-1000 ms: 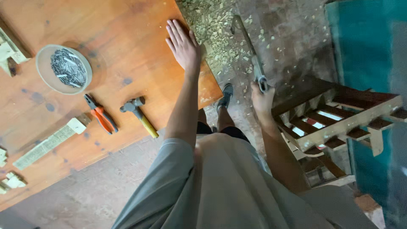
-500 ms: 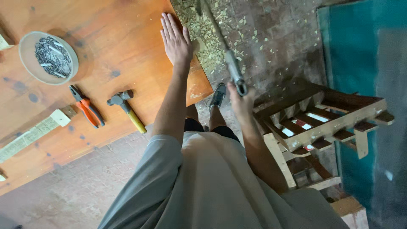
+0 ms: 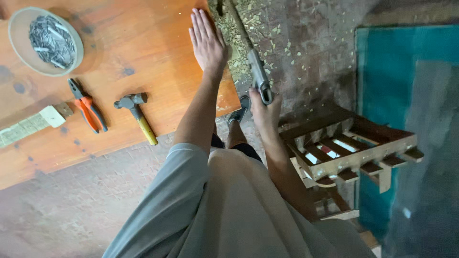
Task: The person saws through a piece of wood using a hacksaw and then uses a hammer to nail small wooden blocks onto a longer wooden beam.
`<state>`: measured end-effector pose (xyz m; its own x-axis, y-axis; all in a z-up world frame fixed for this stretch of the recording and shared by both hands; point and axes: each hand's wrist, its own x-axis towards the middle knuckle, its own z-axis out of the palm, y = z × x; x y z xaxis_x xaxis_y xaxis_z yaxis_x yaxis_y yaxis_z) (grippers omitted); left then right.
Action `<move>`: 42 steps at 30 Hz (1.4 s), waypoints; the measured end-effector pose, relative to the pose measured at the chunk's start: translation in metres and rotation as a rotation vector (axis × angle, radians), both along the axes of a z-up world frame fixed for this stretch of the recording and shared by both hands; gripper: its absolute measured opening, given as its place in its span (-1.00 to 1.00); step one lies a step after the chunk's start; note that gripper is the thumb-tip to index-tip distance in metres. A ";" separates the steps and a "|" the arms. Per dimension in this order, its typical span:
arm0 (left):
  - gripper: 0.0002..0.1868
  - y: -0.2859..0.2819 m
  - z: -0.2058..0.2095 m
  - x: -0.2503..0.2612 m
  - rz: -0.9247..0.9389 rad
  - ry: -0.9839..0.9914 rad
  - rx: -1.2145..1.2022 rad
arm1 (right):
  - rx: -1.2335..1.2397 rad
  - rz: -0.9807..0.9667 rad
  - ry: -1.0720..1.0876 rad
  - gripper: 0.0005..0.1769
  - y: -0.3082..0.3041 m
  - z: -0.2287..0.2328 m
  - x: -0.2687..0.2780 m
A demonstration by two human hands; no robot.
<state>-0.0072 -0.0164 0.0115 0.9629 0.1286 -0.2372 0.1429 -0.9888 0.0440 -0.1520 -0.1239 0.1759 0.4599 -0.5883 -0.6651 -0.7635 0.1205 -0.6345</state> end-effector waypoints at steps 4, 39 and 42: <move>-0.35 0.000 -0.001 -0.002 0.028 -0.047 -0.023 | -0.057 0.153 0.072 -0.56 0.005 0.053 0.021; -0.36 0.003 0.010 -0.001 0.100 0.085 0.038 | -0.135 0.306 0.153 -0.44 0.016 -0.027 0.057; -0.36 0.003 -0.023 -0.003 0.115 -0.069 -0.078 | -0.092 0.368 0.116 -0.70 0.007 -0.054 0.083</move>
